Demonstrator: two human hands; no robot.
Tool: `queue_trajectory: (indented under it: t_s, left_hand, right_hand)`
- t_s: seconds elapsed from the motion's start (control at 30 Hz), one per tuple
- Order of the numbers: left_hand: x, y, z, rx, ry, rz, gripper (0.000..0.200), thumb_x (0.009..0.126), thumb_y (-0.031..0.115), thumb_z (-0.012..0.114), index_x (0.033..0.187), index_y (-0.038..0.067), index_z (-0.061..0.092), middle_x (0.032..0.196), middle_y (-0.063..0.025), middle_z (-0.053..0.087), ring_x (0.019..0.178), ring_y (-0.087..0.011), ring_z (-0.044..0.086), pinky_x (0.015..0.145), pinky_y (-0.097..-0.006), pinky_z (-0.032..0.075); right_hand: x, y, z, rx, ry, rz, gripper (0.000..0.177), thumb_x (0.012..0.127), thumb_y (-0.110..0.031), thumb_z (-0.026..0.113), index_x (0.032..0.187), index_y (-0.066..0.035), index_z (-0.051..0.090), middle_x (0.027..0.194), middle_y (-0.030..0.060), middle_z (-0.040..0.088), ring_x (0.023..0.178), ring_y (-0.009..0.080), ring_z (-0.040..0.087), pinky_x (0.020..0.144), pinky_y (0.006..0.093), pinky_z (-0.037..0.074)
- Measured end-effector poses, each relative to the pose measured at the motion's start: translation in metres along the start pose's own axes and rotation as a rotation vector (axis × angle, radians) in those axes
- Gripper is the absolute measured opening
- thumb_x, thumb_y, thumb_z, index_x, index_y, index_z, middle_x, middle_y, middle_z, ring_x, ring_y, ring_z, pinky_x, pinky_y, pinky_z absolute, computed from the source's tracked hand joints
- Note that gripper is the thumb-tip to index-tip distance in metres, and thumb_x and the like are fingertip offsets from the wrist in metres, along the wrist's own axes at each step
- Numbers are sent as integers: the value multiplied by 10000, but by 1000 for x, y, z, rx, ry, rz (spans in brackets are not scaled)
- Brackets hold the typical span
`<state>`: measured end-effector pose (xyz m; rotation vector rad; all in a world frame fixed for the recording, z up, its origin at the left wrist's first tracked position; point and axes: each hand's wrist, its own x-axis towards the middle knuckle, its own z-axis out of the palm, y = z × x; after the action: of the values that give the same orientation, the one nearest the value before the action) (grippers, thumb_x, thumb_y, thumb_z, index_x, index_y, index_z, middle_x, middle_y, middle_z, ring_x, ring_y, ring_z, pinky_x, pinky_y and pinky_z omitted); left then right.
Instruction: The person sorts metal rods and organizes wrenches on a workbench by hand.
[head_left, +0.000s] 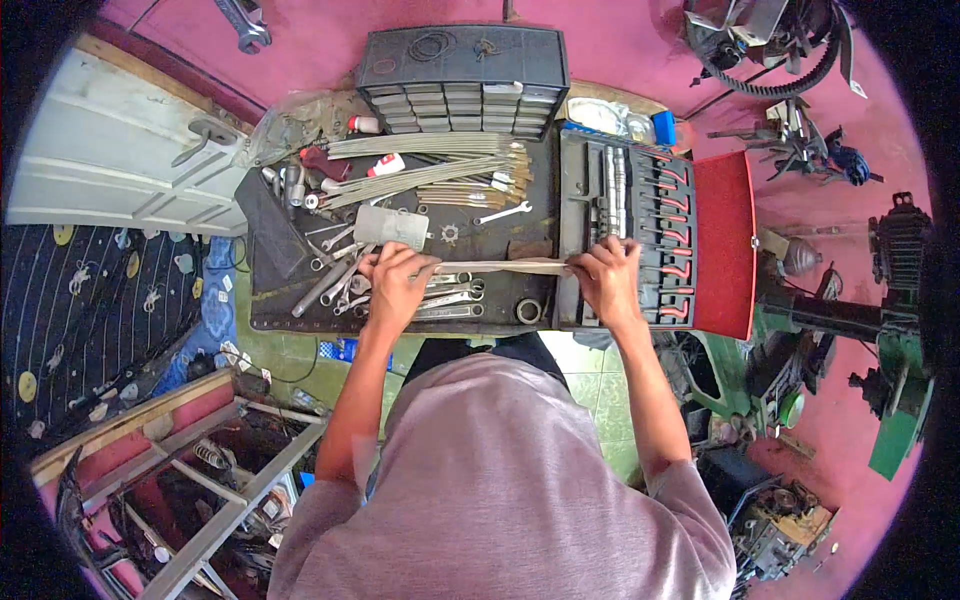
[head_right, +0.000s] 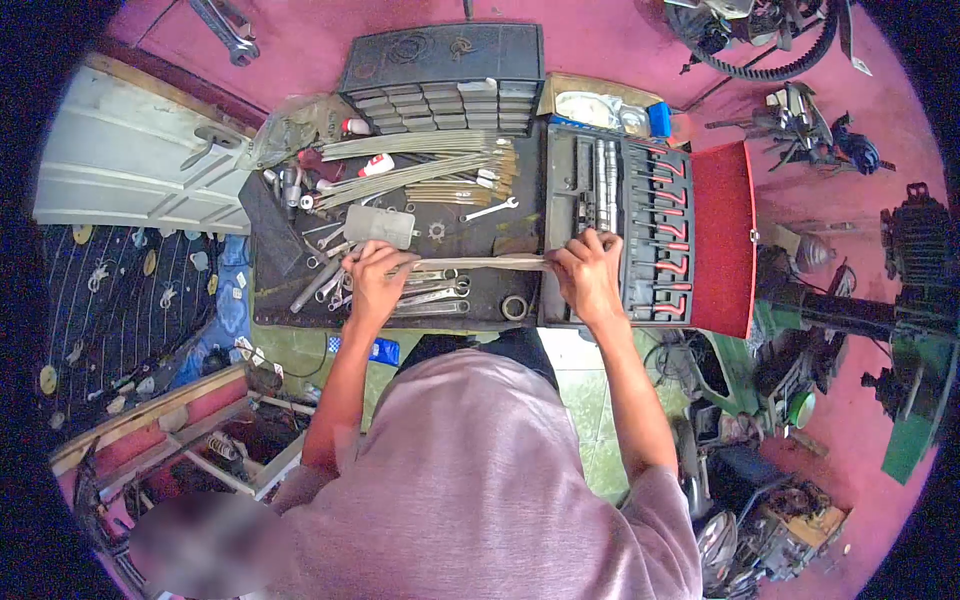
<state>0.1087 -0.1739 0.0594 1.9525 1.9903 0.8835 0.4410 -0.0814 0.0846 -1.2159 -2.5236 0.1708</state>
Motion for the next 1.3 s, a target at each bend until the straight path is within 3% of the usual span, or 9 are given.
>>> queue_trajectory:
  t_s: [0.27, 0.57, 0.67, 0.7, 0.8, 0.83, 1.07, 1.2, 1.3]
  left_hand:
    - [1, -1, -18, 35, -96, 6, 73, 795, 183, 797, 866, 166, 800, 843, 36, 711, 985, -176, 614, 954, -445, 287]
    - [-5, -15, -23, -30, -264, -2, 95, 817, 217, 791, 891, 159, 803, 866, 13, 721, 989, -175, 618, 944, -424, 296]
    - [-16, -25, -17, -78, -218, -85, 114, 875, 267, 762, 924, 173, 806, 881, -2, 722, 991, -195, 629, 930, -432, 311]
    - [-18, -31, -11, 15, -167, -113, 114, 875, 261, 761, 933, 173, 804, 887, -11, 725, 985, -206, 630, 909, -441, 315]
    - [-26, -43, -2, 144, -128, -153, 130, 874, 250, 756, 976, 179, 795, 923, -30, 732, 985, -235, 621, 862, -468, 316]
    - [-27, -43, 1, 183, -150, -197, 147, 864, 238, 761, 985, 159, 790, 968, -26, 739, 1017, -237, 611, 904, -480, 308]
    - [-35, -56, 23, 308, -143, -307, 254, 839, 247, 784, 1067, 137, 769, 1064, -31, 730, 1077, -253, 594, 959, -536, 307]
    - [-32, -66, 32, 340, -81, -325, 266, 837, 246, 788, 1080, 140, 771, 1062, -24, 719, 1080, -243, 590, 951, -505, 311]
    - [-32, -67, 37, 377, -90, -273, 260, 832, 236, 786, 1074, 143, 774, 1051, -20, 716, 1101, -238, 575, 955, -508, 313]
  right_hand:
    - [-3, -2, -14, 58, -16, 59, 147, 711, -132, 819, 847, -149, 767, 809, -12, 672, 920, 223, 587, 927, 460, 364]
    - [-8, -3, -18, 203, -77, 94, 103, 833, -209, 774, 839, -107, 768, 847, 22, 705, 970, 247, 574, 945, 483, 348]
    - [-18, 11, -14, 43, -76, 252, 146, 886, -217, 731, 994, -130, 775, 918, 29, 718, 1013, 258, 585, 966, 487, 341]
    - [-23, 15, -13, -17, -124, 292, 237, 913, -239, 704, 1133, -160, 742, 999, 31, 717, 1039, 271, 586, 962, 528, 354]
    - [-40, 21, -2, -142, -138, 395, 325, 908, -240, 716, 1229, -192, 718, 974, 34, 695, 1056, 256, 575, 931, 535, 354]
    - [-47, 25, 1, -185, -173, 387, 357, 927, -313, 695, 1261, -189, 684, 1055, 29, 706, 1068, 288, 583, 904, 623, 385]
    - [-74, 15, 15, -135, -223, 518, 406, 889, -375, 730, 1248, -190, 704, 1062, 26, 711, 1107, 284, 575, 944, 601, 369]
    - [-84, 11, 29, -67, -236, 553, 364, 880, -321, 749, 1224, -204, 724, 1143, 15, 723, 1109, 268, 567, 937, 572, 355]
    - [-85, 10, 36, -29, -212, 563, 318, 871, -288, 756, 1177, -200, 748, 1081, 16, 738, 1069, 264, 577, 930, 540, 350]
